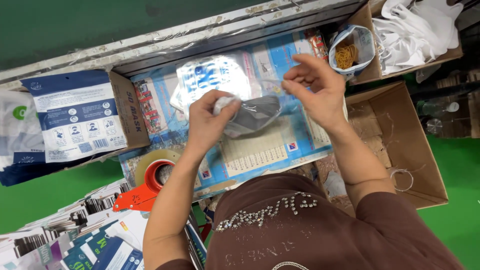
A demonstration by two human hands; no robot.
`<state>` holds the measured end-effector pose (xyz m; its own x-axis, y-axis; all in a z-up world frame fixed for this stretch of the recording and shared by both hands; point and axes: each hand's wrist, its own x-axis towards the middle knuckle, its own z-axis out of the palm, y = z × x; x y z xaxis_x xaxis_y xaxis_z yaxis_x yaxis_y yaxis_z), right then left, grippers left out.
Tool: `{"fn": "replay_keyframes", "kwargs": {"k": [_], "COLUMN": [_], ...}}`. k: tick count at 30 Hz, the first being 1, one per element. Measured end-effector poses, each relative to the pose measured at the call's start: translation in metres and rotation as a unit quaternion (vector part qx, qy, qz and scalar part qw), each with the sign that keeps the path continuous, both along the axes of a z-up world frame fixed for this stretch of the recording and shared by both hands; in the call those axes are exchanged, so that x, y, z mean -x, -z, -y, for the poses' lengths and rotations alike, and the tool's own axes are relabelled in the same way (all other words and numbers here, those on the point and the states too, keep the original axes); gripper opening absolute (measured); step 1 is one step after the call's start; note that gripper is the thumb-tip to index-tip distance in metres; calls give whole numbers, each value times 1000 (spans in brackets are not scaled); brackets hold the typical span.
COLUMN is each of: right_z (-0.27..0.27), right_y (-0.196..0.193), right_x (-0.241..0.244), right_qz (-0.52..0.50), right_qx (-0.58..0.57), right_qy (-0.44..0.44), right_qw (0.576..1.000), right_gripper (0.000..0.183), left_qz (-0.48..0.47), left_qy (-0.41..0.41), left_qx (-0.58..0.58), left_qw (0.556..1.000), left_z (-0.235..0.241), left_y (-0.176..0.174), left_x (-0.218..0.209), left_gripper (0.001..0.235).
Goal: Manually packaging grey face masks into plastic bags and placing them on a conveyor belt.
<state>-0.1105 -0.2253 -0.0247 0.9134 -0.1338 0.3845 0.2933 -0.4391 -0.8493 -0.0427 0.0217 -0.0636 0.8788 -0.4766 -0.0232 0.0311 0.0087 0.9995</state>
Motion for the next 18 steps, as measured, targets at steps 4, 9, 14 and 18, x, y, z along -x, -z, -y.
{"fn": "replay_keyframes", "kwargs": {"k": [4, 9, 14, 18], "right_z": [1, 6, 4, -3], "right_y": [-5, 21, 23, 0], "right_x": [-4, -2, -1, -4], "right_qz": [-68, -120, -25, 82], "right_qx": [-217, -158, -63, 82], "right_qy": [-39, -61, 5, 24], "right_qw": [973, 978, 998, 993], "right_gripper": [48, 12, 12, 14], "left_qz": [-9, -24, 33, 63], "left_qy": [-64, -63, -90, -110], "left_qx": [51, 99, 88, -35], "left_qw": [997, 993, 991, 991], "left_z": [-5, -4, -13, -20], "left_y": [3, -15, 22, 12], "left_x": [3, 9, 12, 25], "left_gripper": [16, 23, 17, 17]}}
